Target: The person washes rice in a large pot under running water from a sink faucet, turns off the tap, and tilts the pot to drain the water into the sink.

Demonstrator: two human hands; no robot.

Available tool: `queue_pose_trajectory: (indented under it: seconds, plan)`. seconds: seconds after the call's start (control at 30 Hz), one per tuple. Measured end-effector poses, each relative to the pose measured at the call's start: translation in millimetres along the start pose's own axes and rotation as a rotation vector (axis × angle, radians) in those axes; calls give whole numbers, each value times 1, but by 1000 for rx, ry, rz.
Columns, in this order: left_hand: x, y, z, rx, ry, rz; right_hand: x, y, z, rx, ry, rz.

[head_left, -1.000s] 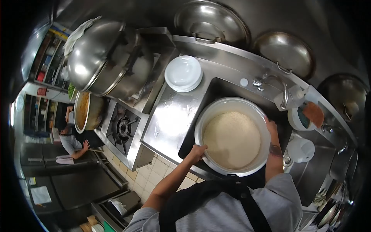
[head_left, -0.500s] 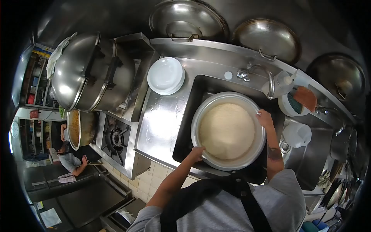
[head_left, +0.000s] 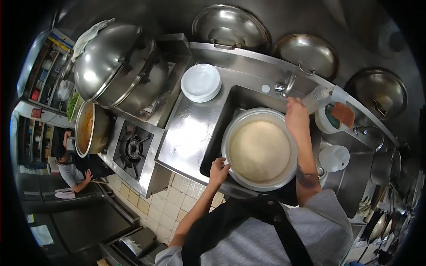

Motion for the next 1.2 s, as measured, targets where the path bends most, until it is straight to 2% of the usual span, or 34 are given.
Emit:
queue_pose_trajectory:
  seconds: [0.03, 0.13, 0.23, 0.33, 0.43, 0.53, 0.77, 0.87, 0.9, 1.0, 1.07, 1.13, 1.2]
  plan:
    - [10, 3, 0, 99, 49, -2, -5, -5, 2, 29, 27, 59]
    - [47, 20, -14, 308, 32, -28, -23, -4, -20, 226, -93, 247]
    - [77, 43, -14, 354, 43, -57, -50, -28, -79, 391, 12, 481]
    - [95, 59, 12, 397, 66, -136, -75, -83, -130, 220, 143, 369]
    - [105, 71, 19, 356, 74, -184, -82, -131, -111, 77, 603, 307]
    - [110, 77, 10, 301, 76, -211, -91, -167, -113, 392, 734, 117]
    - [127, 70, 21, 324, 211, -267, -117, -199, -118, 639, 587, 111]
    - [135, 64, 21, 294, 253, -219, -130, -199, -117, 491, 387, 374]
    - [136, 62, 23, 289, 250, -203, -133, -196, -115, 496, 417, 432]
    - [138, 58, 29, 256, 250, -203, -147, -211, -122, 436, 687, 638]
    - [145, 68, 42, 181, 261, -240, -150, -206, -120, 313, 534, 753]
    - [157, 75, 71, 83, 276, -287, -149, -193, -115, 192, 434, 703]
    - [169, 86, 96, -34, 292, -331, -147, -173, -112, 74, 390, 486]
Point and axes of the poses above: each hand's wrist, its own x-axis away from the middle knuckle, its own y-axis out of the back of the hand, z = x × y, the point moved 5 cm from there along -x, towards the middle knuckle, and after that the axes turned 6 degrees about -x, right-handed, at the moved point
